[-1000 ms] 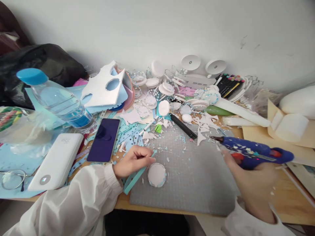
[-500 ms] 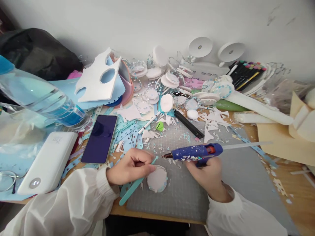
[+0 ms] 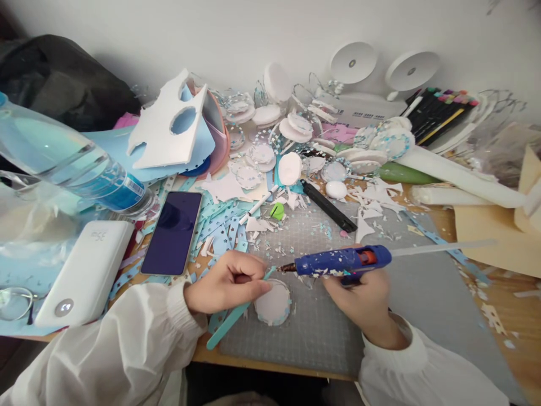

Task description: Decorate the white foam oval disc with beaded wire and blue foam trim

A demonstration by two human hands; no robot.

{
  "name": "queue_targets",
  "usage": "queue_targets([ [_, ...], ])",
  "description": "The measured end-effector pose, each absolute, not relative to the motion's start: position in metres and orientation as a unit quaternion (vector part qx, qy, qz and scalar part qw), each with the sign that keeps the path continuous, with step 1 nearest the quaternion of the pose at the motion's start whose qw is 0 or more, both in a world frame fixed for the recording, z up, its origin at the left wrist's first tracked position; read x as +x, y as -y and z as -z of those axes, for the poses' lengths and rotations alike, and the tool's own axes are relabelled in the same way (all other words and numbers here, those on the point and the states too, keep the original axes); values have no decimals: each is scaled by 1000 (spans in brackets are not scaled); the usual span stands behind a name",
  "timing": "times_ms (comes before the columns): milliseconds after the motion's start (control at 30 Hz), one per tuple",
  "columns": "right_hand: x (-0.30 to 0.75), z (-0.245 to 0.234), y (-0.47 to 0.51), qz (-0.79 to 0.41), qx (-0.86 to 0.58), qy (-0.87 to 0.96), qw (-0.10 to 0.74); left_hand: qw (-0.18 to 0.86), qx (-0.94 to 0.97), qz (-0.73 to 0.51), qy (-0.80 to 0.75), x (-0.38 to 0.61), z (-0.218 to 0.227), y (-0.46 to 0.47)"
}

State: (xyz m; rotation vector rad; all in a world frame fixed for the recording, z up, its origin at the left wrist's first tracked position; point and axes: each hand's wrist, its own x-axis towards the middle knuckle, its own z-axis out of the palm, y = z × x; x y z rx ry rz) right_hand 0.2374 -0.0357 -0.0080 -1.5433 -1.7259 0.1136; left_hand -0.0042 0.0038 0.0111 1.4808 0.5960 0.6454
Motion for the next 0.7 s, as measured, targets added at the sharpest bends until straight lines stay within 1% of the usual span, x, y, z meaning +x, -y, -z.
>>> queue_targets([
  [700, 238, 7, 35, -36, -617, 684, 387, 650, 655, -274, -271, -4, -13, -3],
])
